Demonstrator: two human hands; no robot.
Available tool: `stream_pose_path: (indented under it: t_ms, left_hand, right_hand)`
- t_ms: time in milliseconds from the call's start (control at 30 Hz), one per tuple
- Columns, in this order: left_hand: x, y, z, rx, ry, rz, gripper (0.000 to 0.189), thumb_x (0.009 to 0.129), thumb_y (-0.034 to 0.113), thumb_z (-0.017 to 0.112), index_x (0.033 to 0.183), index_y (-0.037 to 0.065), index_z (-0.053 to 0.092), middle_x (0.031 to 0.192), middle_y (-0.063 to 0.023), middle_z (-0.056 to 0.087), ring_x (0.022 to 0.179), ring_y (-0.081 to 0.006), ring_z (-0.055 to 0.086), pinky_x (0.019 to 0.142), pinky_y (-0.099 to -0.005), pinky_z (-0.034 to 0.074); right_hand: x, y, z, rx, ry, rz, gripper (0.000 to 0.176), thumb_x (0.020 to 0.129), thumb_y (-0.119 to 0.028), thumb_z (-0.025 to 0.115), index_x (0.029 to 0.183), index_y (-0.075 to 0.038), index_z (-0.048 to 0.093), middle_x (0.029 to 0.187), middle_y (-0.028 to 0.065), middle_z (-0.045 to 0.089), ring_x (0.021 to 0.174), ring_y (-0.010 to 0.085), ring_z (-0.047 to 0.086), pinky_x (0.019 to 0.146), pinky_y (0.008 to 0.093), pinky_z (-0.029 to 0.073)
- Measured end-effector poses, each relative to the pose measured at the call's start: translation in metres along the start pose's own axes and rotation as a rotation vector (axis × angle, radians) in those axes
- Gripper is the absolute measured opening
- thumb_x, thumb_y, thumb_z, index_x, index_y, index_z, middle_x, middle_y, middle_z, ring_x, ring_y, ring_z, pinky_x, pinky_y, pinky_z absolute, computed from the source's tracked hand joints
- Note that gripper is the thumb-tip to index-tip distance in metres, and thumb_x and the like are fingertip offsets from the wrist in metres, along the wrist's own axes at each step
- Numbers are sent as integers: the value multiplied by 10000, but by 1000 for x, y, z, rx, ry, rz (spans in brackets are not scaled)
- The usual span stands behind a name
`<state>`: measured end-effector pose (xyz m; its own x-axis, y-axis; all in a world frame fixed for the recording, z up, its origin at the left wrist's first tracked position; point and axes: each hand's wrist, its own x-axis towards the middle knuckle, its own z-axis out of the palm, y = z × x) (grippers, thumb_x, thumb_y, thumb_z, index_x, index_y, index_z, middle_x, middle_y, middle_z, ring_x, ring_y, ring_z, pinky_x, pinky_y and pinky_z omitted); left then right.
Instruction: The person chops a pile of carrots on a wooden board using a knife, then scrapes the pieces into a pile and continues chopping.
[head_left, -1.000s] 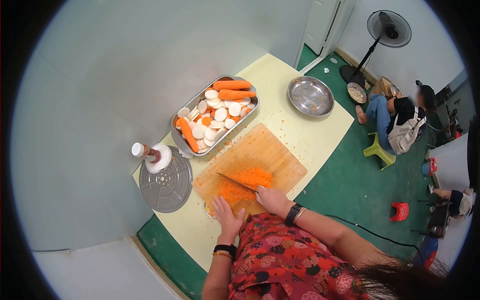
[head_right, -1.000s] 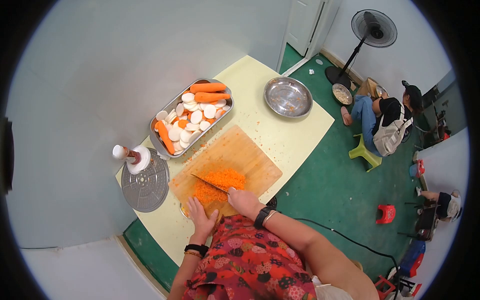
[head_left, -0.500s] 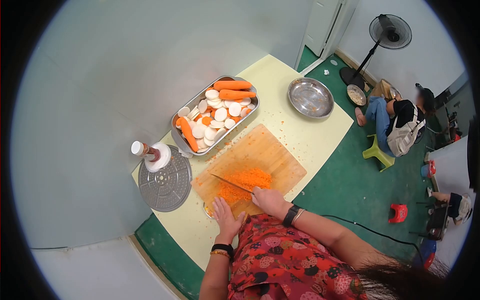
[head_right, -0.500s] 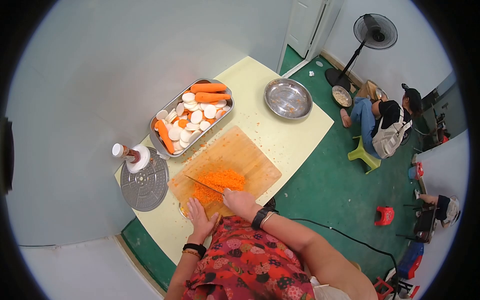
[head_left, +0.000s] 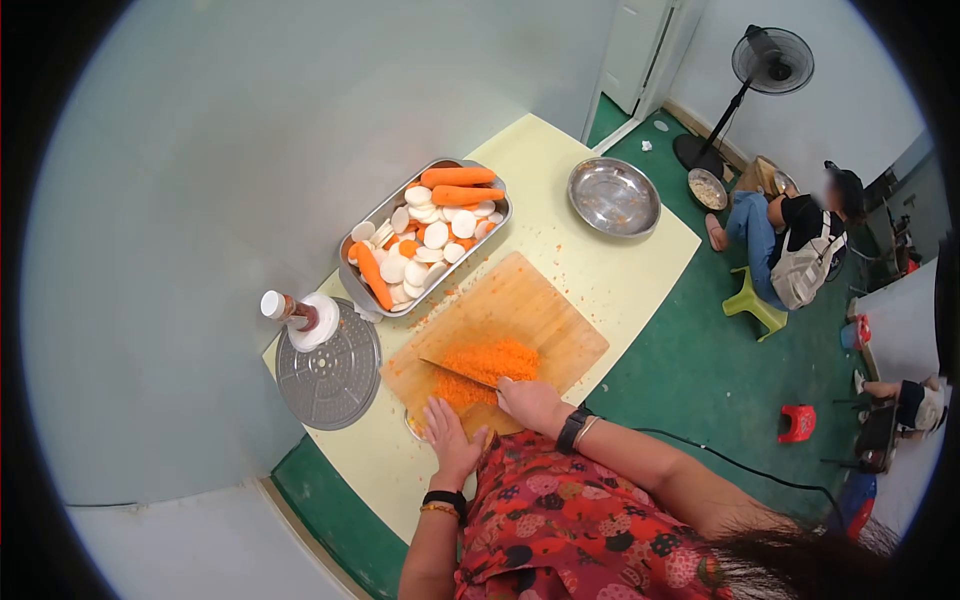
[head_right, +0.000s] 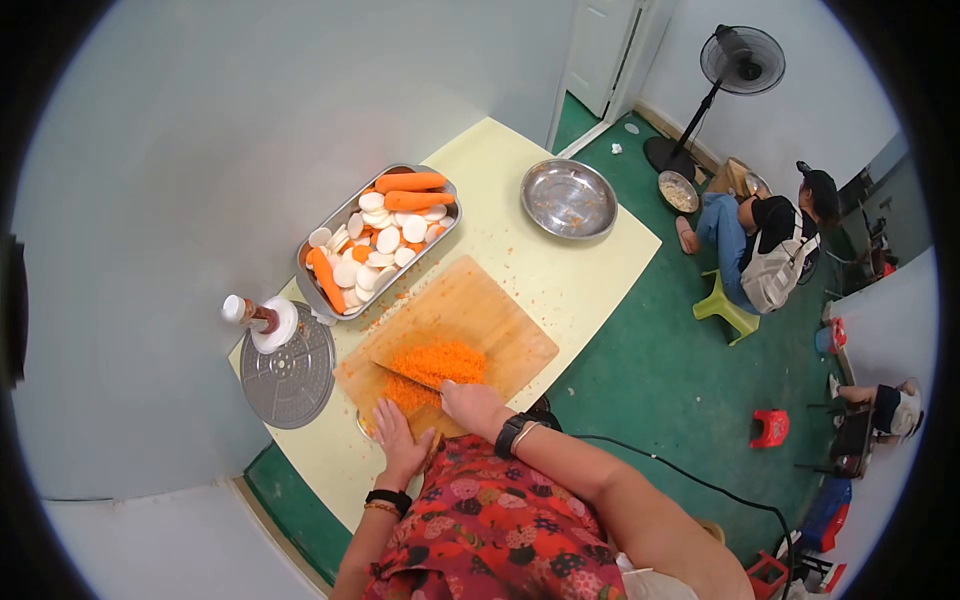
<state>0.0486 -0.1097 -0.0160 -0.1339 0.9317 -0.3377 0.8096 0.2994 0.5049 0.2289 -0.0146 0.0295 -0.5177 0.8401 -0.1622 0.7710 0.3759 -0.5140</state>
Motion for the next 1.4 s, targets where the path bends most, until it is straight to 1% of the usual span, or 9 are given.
stream_pose_path:
  t_ms: [100,200,700,933,1033,1133,1233,1333,1400]
  left_hand:
    - [-1,-1,2,-4,2,2,1034,823,460,661,1496,-44,59,1580,-238,-34,1455,-427,-39,1135,-586,40]
    - [0,0,5,-5,12,3,1033,823,457,661,1497,-42,56,1580,-238,-36,1454,-428,-40,1132,-590,38]
    - [-1,-8,7,5,18,19,1028,825,453,664,1499,-35,59,1579,-244,-35,1453,-434,-43,1128,-598,36]
    - [-1,-5,6,1,8,17,1014,829,446,657,1495,-42,68,1579,-243,-41,1452,-434,-45,1127,-600,33]
    - [0,-10,11,9,5,17,1048,827,493,642,1504,-23,30,1582,-234,-61,1458,-414,-69,1127,-591,19]
    - [2,-8,10,37,-3,5,1035,829,478,640,1502,-25,35,1581,-236,-63,1458,-414,-69,1128,-588,24]
    - [1,4,-1,42,-52,-17,993,836,397,659,1493,-43,59,1580,-241,-47,1454,-431,-37,1134,-587,46]
    - [5,2,1,18,-27,63,979,840,363,659,1493,-41,51,1579,-244,-32,1457,-427,-17,1138,-573,61]
    - [7,5,4,-9,-27,41,988,842,384,644,1497,-35,35,1577,-252,-27,1458,-424,-27,1136,-574,45]
  right_hand:
    - [-1,-7,-10,3,-38,2,250,945,-288,498,906,-45,543,689,171,653,616,346,652,534,465,510]
    - [-1,-11,-9,32,-37,1,243,937,-259,474,922,-29,552,717,195,661,676,363,665,595,486,523]
    - [-4,-9,0,7,-79,-16,240,938,-258,478,930,-32,559,691,190,657,639,363,661,566,474,525]
    - [-4,0,8,33,-45,-38,249,953,-274,477,902,-38,537,664,178,638,608,359,645,541,474,510]
    - [-7,-3,4,24,-43,-12,247,954,-270,473,911,-35,534,671,183,639,617,364,645,552,478,510]
    - [-6,0,3,40,-42,23,248,954,-268,470,916,-31,532,676,190,639,622,371,644,560,482,510]
    - [-4,0,-2,35,-52,22,250,954,-267,469,917,-28,529,682,194,639,629,378,643,565,483,510]
    - [-7,-3,-4,35,-37,27,244,950,-259,465,920,-27,535,692,197,647,643,378,651,568,484,515]
    - [-8,-3,-5,33,-27,53,236,944,-243,456,925,-27,549,706,199,662,662,368,668,576,484,526]
